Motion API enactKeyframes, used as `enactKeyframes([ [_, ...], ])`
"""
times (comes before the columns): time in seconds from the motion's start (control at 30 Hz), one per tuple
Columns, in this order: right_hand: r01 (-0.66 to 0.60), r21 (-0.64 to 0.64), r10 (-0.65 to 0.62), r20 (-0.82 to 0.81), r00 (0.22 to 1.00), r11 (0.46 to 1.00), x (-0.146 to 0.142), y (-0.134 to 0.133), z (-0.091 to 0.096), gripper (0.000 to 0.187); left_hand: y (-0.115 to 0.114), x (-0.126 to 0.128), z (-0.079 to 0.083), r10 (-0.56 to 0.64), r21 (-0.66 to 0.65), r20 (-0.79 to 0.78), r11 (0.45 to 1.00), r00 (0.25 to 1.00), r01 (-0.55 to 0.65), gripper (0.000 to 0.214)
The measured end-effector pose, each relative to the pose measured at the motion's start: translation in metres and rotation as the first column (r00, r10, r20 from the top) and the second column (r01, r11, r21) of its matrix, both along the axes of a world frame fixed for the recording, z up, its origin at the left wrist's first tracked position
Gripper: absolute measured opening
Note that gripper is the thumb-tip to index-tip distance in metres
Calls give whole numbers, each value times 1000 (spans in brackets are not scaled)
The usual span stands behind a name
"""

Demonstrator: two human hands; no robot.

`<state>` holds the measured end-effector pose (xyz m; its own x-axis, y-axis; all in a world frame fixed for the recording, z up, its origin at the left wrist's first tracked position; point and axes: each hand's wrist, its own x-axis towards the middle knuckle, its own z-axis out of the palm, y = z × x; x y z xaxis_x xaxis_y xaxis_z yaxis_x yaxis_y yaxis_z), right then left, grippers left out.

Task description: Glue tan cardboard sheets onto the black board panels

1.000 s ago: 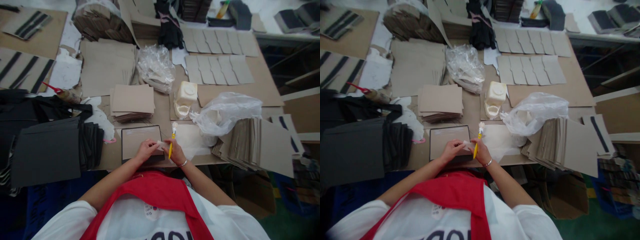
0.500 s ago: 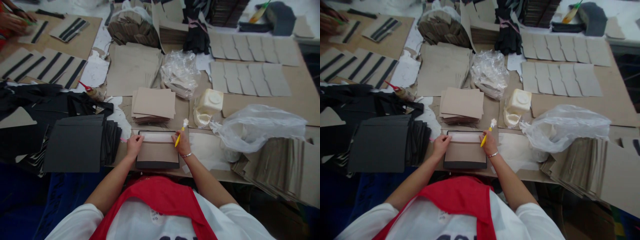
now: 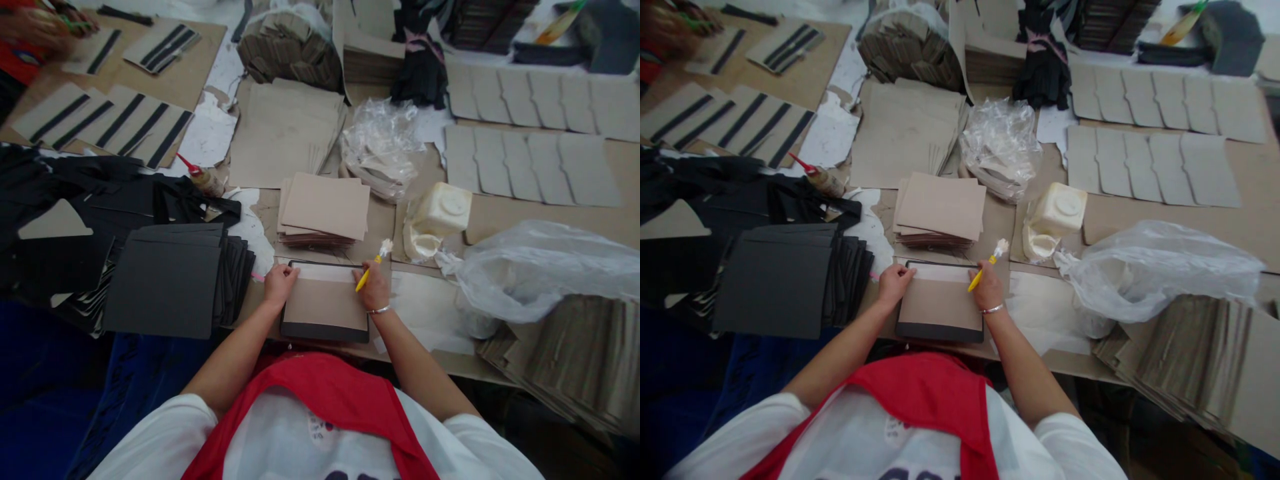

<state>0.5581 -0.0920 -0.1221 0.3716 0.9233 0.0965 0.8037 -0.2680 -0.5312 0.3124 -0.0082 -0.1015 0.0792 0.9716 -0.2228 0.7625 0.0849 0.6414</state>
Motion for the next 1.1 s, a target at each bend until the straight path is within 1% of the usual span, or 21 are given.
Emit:
enactKeyframes([
  [0.1,7,-8,-7,-5,1000,1000,0,1,-3,31,1,0,1,-27,9,-27,1000,999,27,27],
  [0.2,13,-18,-13,23,1000,1000,2,2,-3,32,2,-2,4,-79,45,-109,995,991,84,26],
  [0.27,27,2,-27,80,996,1000,5,0,0,33,-1,-2,8,-96,124,-196,985,976,121,24],
  [0.33,35,46,-42,154,987,998,3,-5,5,31,-8,2,11,-121,240,-266,952,956,187,27],
  [0.37,10,69,-22,184,983,998,0,-9,8,27,-13,6,12,-172,292,-283,922,944,255,30],
  [0.43,-143,98,120,211,970,985,-12,-15,11,20,-25,16,11,-383,329,-303,817,873,473,39],
  [0.5,-365,100,340,207,918,925,-25,-20,11,19,-37,28,7,-606,273,-324,676,727,685,48],
  [0.53,-448,92,423,204,883,889,-30,-22,10,20,-42,32,5,-671,225,-338,623,659,749,53],
  [0.57,-489,81,466,205,861,868,-33,-25,8,22,-45,34,3,-701,175,-356,599,618,781,58],
  [0.6,-491,70,469,211,858,868,-33,-28,7,23,-48,32,2,-700,134,-379,606,606,784,63],
  [0.67,-425,59,401,234,885,903,-25,-36,6,27,-50,19,5,-638,82,-431,676,637,732,68],
  [0.73,-368,83,337,258,905,926,-10,-45,8,28,-50,-6,18,-546,79,-473,756,692,650,69],
  [0.8,-343,156,294,270,917,926,3,-51,10,27,-49,-40,38,-480,151,-468,784,742,602,62],
  [0.87,-333,227,271,266,925,915,8,-51,13,24,-44,-82,63,-389,295,-432,792,814,534,49],
  [0.9,-327,270,259,258,931,906,6,-49,14,23,-39,-105,76,-296,375,-419,805,859,460,43],
  [0.93,-337,303,269,245,931,891,1,-45,17,24,-32,-129,88,-161,444,-413,824,896,353,40],
  [0.97,-345,339,279,230,932,875,-7,-41,21,24,-24,-155,99,13,497,-416,841,909,216,40],
  [1.0,-357,364,296,214,931,860,-17,-37,26,25,-14,-180,109,199,530,-428,845,882,66,46],
  [1.03,-372,380,319,198,927,847,-28,-33,31,25,-5,-205,116,336,521,-455,851,825,-59,58],
  [1.07,-388,388,343,182,921,836,-40,-28,37,26,5,-228,122,409,466,-483,869,774,-169,68],
  [1.1,-409,389,373,167,913,826,-52,-23,41,26,13,-249,126,427,367,-506,893,749,-261,72],
])
